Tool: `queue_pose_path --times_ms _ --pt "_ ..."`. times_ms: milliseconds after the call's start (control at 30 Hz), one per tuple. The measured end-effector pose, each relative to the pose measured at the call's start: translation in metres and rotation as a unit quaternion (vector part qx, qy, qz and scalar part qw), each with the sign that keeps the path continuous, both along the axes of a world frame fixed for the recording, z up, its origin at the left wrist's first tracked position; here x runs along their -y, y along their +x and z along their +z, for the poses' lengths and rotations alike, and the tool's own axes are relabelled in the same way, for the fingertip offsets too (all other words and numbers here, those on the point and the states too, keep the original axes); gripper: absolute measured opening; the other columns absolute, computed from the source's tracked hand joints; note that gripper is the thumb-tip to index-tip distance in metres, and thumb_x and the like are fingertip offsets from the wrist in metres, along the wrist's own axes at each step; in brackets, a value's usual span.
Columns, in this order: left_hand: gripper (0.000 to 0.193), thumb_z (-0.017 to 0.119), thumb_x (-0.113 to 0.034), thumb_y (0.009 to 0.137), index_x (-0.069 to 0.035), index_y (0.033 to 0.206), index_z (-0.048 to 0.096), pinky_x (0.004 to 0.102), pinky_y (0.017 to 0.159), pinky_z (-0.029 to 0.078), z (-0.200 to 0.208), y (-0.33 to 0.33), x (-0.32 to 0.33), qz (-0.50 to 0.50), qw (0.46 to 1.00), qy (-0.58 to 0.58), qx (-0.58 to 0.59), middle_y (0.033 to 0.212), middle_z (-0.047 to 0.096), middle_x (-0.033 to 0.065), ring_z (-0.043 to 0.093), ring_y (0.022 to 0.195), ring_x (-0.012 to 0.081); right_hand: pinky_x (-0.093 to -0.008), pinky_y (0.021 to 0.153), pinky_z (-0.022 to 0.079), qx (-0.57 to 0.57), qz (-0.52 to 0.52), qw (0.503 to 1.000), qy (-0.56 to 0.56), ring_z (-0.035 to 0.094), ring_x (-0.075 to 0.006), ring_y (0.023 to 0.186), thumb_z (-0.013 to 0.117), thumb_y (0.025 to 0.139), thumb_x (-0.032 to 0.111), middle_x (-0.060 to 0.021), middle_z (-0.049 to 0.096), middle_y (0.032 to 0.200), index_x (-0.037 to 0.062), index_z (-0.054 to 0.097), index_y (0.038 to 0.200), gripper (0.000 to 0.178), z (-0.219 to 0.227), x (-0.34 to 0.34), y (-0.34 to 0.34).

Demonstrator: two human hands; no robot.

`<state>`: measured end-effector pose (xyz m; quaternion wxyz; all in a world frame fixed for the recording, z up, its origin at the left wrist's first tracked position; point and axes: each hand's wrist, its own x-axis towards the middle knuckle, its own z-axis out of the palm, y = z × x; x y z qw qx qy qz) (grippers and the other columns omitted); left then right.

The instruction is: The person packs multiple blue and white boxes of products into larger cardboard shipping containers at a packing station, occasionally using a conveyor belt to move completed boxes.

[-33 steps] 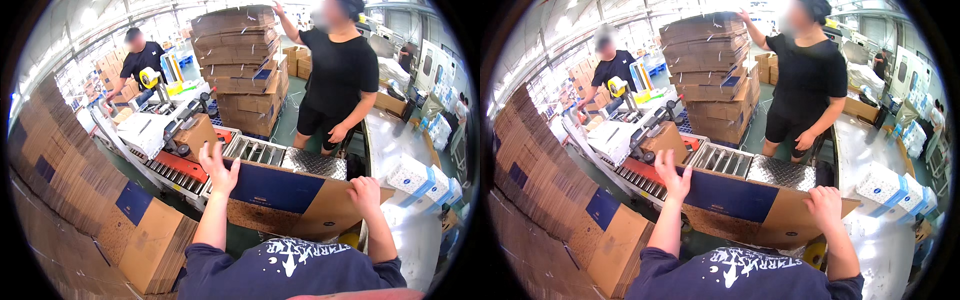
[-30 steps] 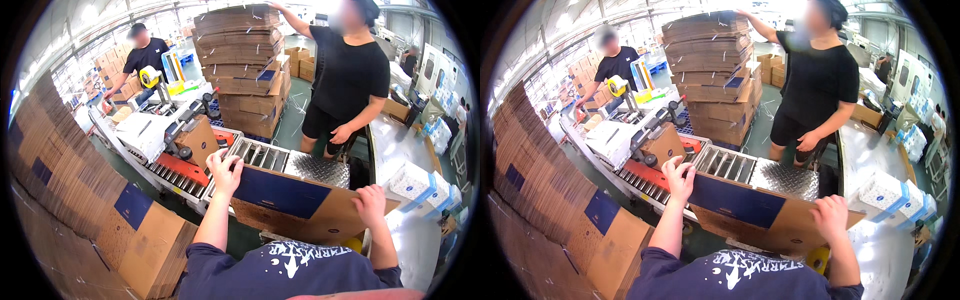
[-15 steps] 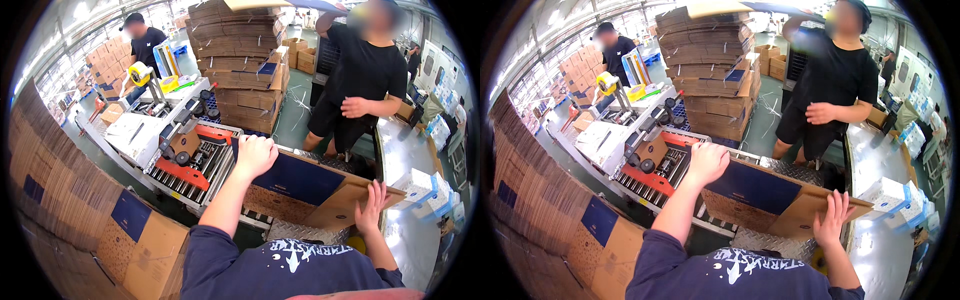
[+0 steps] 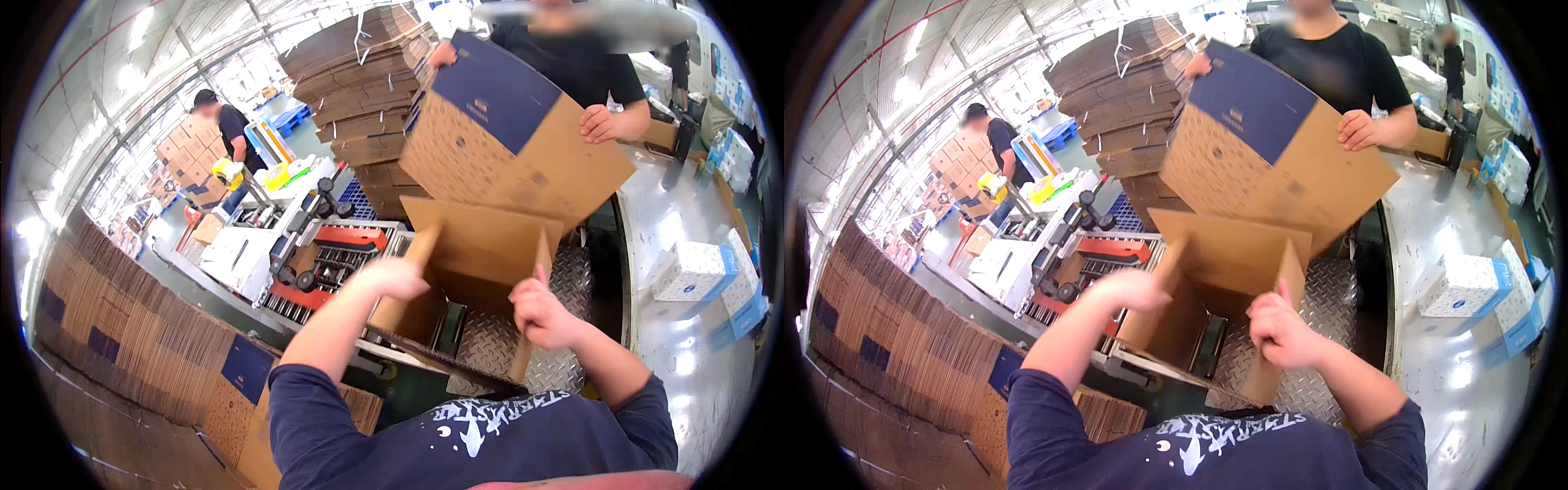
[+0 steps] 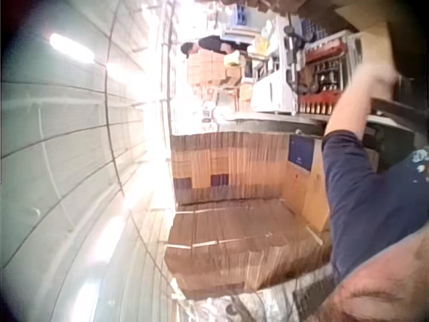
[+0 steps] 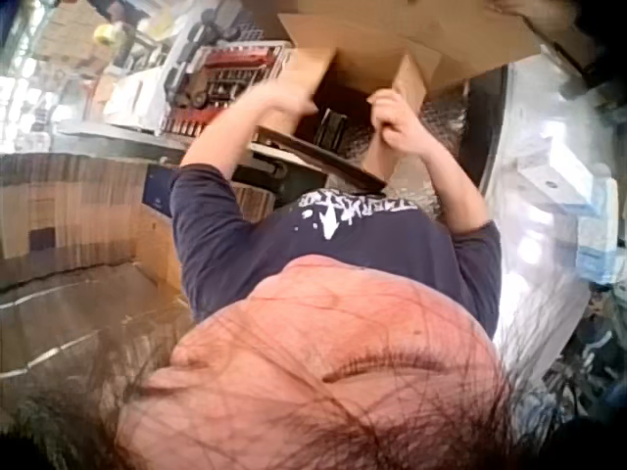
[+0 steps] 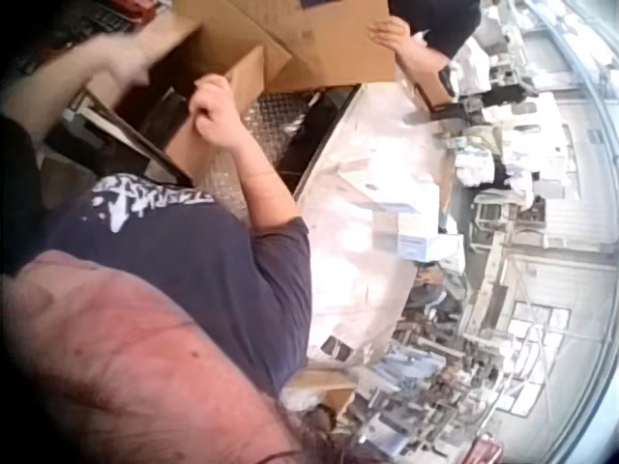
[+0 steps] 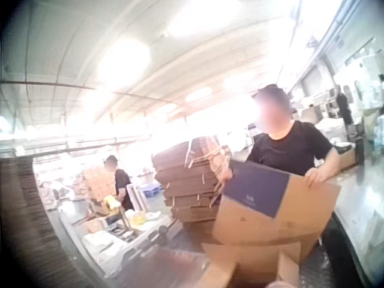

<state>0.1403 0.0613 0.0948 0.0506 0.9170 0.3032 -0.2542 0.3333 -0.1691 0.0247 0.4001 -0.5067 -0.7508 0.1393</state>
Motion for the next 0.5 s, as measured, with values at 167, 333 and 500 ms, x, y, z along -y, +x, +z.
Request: queue_pose_path --times_ms 167,333,500 --pt "0.074 0.055 -0.054 0.086 -0.003 0.137 0.041 0.0405 0.100 0.040 -0.031 -0.029 0.038 -0.111 0.947 -0.293 -0.068 0.130 0.051 0.0205 0.050 0.119 0.0347 -0.0567 0.110 0.015 0.012 -0.006 1.000 -0.014 0.038 -0.0293 0.129 0.055 0.064 0.005 -0.0100 0.049 0.128 0.0121 0.059 0.103 0.040 -0.041 -0.029 0.004" --pt "0.080 0.063 -0.053 0.081 -0.004 0.139 0.038 0.0374 0.109 0.031 -0.017 -0.051 0.061 -0.146 0.943 -0.283 -0.094 0.143 0.040 0.0155 0.039 0.131 0.0297 -0.0469 0.105 0.033 0.401 -0.130 0.895 -0.147 0.041 -0.0312 0.128 0.058 0.080 0.055 -0.0147 0.042 0.140 0.0197 0.053 0.129 0.061 -0.062 -0.022 0.047" --pt "0.095 0.072 -0.061 0.063 -0.010 0.137 0.041 0.0547 0.106 0.027 -0.053 0.019 0.038 -0.062 0.989 0.100 0.085 0.141 0.041 0.0149 0.041 0.129 0.0268 -0.0401 0.087 0.047 0.200 -0.075 0.962 -0.173 0.061 -0.0322 0.097 0.060 0.079 0.038 -0.0083 0.067 0.099 0.0143 0.068 0.099 0.032 0.034 -0.079 0.045"
